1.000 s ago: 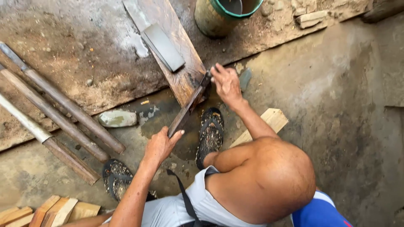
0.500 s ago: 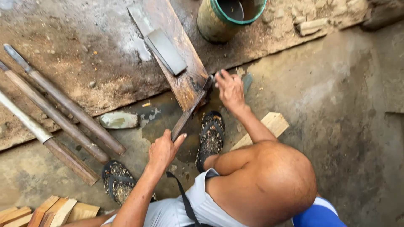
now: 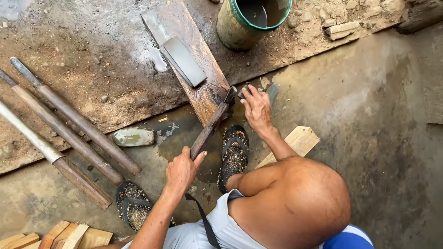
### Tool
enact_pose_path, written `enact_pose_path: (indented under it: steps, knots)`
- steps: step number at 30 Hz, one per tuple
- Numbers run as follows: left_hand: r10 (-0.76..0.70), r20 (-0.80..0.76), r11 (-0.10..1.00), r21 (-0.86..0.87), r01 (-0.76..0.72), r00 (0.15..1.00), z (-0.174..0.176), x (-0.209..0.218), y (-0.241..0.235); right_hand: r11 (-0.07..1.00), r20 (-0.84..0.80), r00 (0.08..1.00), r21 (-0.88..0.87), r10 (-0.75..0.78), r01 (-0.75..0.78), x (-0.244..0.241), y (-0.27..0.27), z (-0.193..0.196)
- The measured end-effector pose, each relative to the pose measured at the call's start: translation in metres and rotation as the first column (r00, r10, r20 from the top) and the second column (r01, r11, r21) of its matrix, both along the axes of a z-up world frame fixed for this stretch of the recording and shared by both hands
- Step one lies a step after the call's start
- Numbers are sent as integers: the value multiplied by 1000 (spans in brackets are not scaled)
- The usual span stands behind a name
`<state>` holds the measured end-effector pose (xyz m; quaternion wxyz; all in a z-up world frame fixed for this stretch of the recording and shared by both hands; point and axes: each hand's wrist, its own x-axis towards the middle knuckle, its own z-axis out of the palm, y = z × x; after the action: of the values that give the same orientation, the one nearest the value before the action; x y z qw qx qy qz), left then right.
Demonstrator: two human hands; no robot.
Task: The person sharpens a long metal tool on a wet sharpening stone, repeatedly dipping a small white object into a bucket of water to wet the stone. The person then switches to sharpening a smaller metal tool on the same stone.
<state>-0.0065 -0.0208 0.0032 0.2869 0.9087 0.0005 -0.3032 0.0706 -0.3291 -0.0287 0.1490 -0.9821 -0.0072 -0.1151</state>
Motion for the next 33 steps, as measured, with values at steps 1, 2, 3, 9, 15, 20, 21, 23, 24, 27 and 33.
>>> enact_pose_path:
  steps: [1, 2, 3, 9, 15, 20, 21, 23, 24, 27, 33]
  knots:
    - [-9, -17, 1000, 19, 10, 1000, 1, -2, 2, 999, 35, 999, 29, 25, -26, -4, 8, 4]
    - [-10, -23, 1000, 24, 10, 1000, 3, -2, 2, 999, 30, 999, 34, 24, -25, -2, 13, 4]
    - [-18, -11, 999, 32, 18, 1000, 3, -3, 2, 999, 27, 999, 32, 29, -30, -3, 17, 4]
    - [-16, 10, 999, 28, 15, 1000, 2, -4, 2, 999, -4, 999, 7, 43, -43, 3, 20, 5]
    - [-34, 7, 998, 52, 33, 999, 7, -9, 1, 998, -16, 998, -26, 63, -63, 9, 15, 6]
    - [10, 57, 998, 66, -13, 998, 2, 6, -5, 996, 40, 996, -50, 78, -76, 16, 16, 7]
    - [-11, 29, 998, 56, 10, 1000, 2, -1, -1, 996, 32, 997, -58, 69, -67, 14, 13, 1]
    - [-43, -14, 998, 52, 44, 999, 3, -11, 2, 997, 11, 999, -56, 51, -50, 7, 8, -14]
    - [-43, 12, 997, 62, 42, 999, 5, -14, 3, 999, -22, 999, -37, 24, -25, 1, 8, -20]
    - [-29, 74, 998, 62, 24, 997, 3, -5, -1, 998, -24, 999, -48, 25, -27, 1, 13, -17]
    - [-38, 54, 997, 71, 34, 998, 4, -9, 4, 995, -100, 993, -82, -58, 50, 7, -3, -1]
